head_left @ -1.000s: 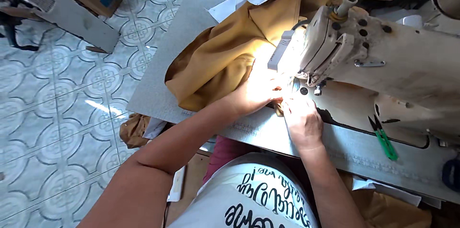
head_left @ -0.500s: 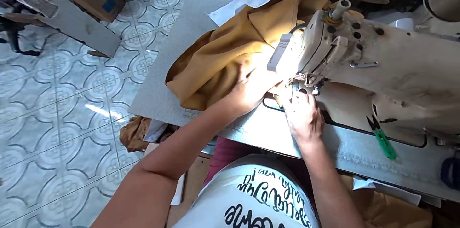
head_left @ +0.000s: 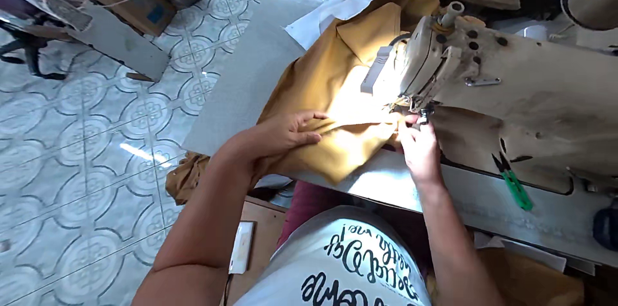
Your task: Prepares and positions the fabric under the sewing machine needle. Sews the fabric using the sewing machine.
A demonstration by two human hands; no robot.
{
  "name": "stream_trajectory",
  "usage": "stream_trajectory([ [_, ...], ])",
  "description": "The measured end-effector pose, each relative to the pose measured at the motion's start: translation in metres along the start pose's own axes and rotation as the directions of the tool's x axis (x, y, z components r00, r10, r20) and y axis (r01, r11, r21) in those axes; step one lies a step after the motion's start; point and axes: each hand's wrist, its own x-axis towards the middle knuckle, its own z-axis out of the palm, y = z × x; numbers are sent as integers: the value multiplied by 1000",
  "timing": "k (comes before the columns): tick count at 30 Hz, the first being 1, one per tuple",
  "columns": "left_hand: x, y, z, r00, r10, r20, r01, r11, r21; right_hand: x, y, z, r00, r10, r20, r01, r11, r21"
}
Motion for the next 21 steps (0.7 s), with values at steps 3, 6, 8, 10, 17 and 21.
stream_trajectory([
  [3, 16, -20, -24, 992, -97, -82, 108, 984, 141, -25, -6, -7, 982, 170, 87, -164, 984, -76],
  [6, 26, -17, -29, 964, -192, -185, 260, 835, 484, -35, -2, -4, 998, 64, 13, -51, 884, -465],
  [8, 17, 1, -22, 952, -107, -288, 271, 734, 623, -36, -2, 2, 997, -64, -43, 29, 827, -562],
  [10, 3, 25, -4, 922, 121, -367, 177, 713, 678, -38, -4, 3, 984, -166, -68, 94, 797, -596],
  [17, 49, 14, 103, 807, 576, -126, -415, 707, 572, -39, -2, 14, 996, -79, -48, 38, 821, -570],
  [21, 67, -7, 109, 779, 592, -208, -375, 706, 601, -42, 2, 15, 991, -112, -68, 51, 808, -587],
])
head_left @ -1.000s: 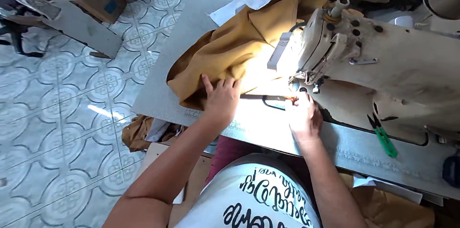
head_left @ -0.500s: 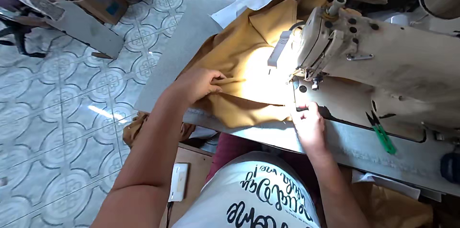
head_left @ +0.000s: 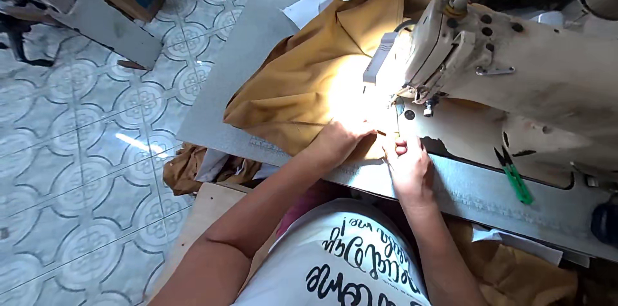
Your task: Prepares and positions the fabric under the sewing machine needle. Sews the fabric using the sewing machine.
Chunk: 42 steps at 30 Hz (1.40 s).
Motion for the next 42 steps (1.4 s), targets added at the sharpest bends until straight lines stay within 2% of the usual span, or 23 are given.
stream_trajectory([
  [3, 5, -1, 1, 999, -2, -51, 3, 1000, 21, 2, 4, 1, 999, -15, -49, 16, 1000, 23],
  [7, 14, 2, -3, 1000, 23, 11, -24, 999, 28, 12, 14, -13, 990, 127, 57, -137, 952, 275],
  [10, 22, 6, -7, 991, 9, 131, -22, 995, 96, 21, 12, -25, 933, 290, 213, -357, 819, 449],
  [13, 30, 11, -6, 989, 63, 137, -83, 987, 141, 29, 14, -29, 861, 392, 324, -509, 681, 527],
  [17, 37, 13, 2, 954, 284, 98, -287, 958, 23, 33, 16, -32, 807, 439, 394, -586, 519, 623],
  [18, 38, 13, 5, 950, 295, 107, -299, 954, 22, 33, 17, -33, 800, 442, 406, -594, 484, 642],
  [20, 36, 11, 8, 957, 231, 173, -243, 969, 46, 33, 17, -34, 792, 442, 421, -602, 451, 659],
  [23, 33, 10, 6, 972, 183, 146, -203, 969, 140, 33, 17, -31, 799, 432, 419, -597, 493, 633],
  [27, 32, 7, -3, 967, 219, 130, -244, 943, 227, 34, 14, -30, 821, 395, 411, -568, 635, 523],
  [32, 33, 2, 0, 961, 229, 156, -254, 952, 170, 34, 13, -29, 822, 397, 408, -564, 662, 493],
  [38, 35, 7, 5, 942, 261, 212, -281, 957, 73, 23, 13, -24, 890, 323, 322, -446, 760, 472],
  [42, 25, -2, 11, 943, 330, 46, -333, 931, 148, 21, 14, -19, 908, 306, 288, -408, 803, 435],
])
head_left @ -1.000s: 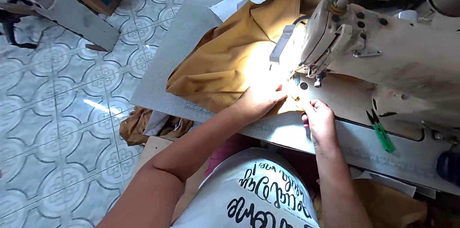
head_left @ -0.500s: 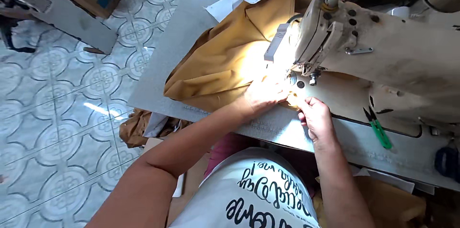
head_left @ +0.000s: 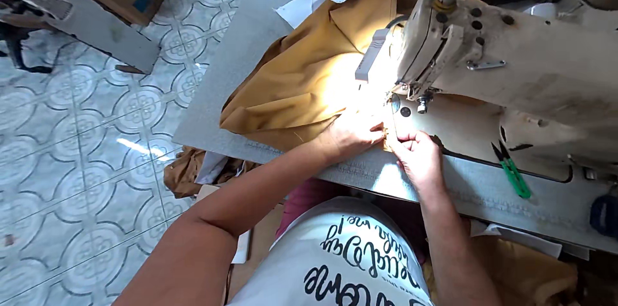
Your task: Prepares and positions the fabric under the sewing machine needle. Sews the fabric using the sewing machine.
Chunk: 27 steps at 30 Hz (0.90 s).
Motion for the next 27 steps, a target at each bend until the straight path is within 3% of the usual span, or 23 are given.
stream_trajectory([
  [5, -9, 6, 2, 996, -87, -11, 88, 992, 95, 0, 9, 5, 986, -156, -56, 150, 983, -103],
  [12, -2, 10, -4, 993, -93, 71, 92, 996, 15, -12, 14, 19, 919, -364, -149, 311, 904, -293],
  [18, -9, 14, -9, 998, -62, 32, 61, 998, 26, -21, 2, 25, 902, -420, -100, 313, 796, -518],
  [20, -7, 12, -11, 995, -83, 61, 81, 996, 29, -19, 4, 21, 907, -409, -104, 321, 829, -458],
  [22, -5, 7, -10, 990, -117, 82, 118, 993, -5, -12, 5, 15, 940, -329, -93, 298, 923, -244],
  [25, 0, 3, -3, 987, -154, 42, 155, 988, -14, -5, -3, 7, 995, -98, -26, 100, 987, 127],
  [27, 3, 5, 2, 985, -172, -2, 172, 985, 16, -5, -6, 6, 1000, -20, -9, 22, 979, 204],
])
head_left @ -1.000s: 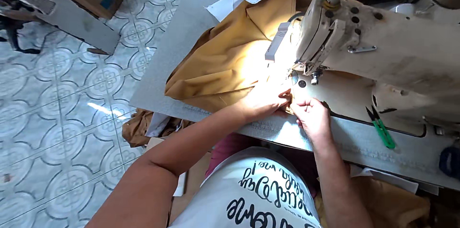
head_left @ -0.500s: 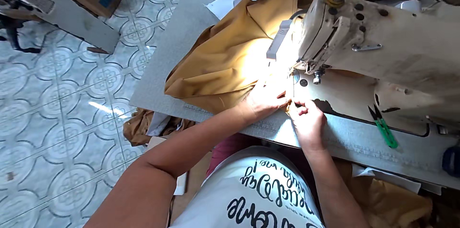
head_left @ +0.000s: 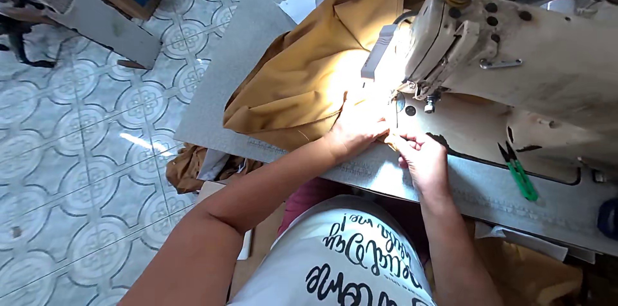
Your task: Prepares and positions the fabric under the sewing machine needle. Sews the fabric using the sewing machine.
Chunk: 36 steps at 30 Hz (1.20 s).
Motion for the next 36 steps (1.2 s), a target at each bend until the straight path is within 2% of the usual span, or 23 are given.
stream_trajectory([
  [4, -1, 9, -2, 1000, -6, -28, 8, 997, 83, -1, 2, 1, 1000, -16, -9, 16, 1000, 5],
  [7, -5, 12, -6, 1000, -19, -6, 20, 996, 88, -2, 9, 4, 983, -182, -24, 177, 975, -136],
  [10, -10, 13, -9, 999, 3, 33, -3, 1000, 21, -5, 16, 8, 932, -359, -43, 324, 883, -339],
  [14, -12, 13, -11, 998, 28, 56, -28, 1000, 7, -11, 14, 14, 909, -417, -8, 341, 754, -562],
  [20, -14, 9, -10, 998, 58, 37, -58, 998, -6, -15, 18, 19, 860, -511, 9, 404, 668, -625],
  [25, -17, 4, -10, 996, 89, 16, -89, 996, -16, -18, 20, 23, 805, -586, 94, 429, 464, -775],
  [29, -17, 1, -10, 997, 66, 26, -65, 996, -54, -21, 25, 25, 748, -650, 133, 448, 347, -824],
  [32, -18, -2, -9, 997, 71, 20, -69, 996, -56, -20, 32, 25, 723, -677, 133, 459, 328, -826],
  [36, -21, -6, -5, 997, 61, 50, -58, 997, -48, -18, 39, 24, 733, -674, 93, 464, 395, -793],
])
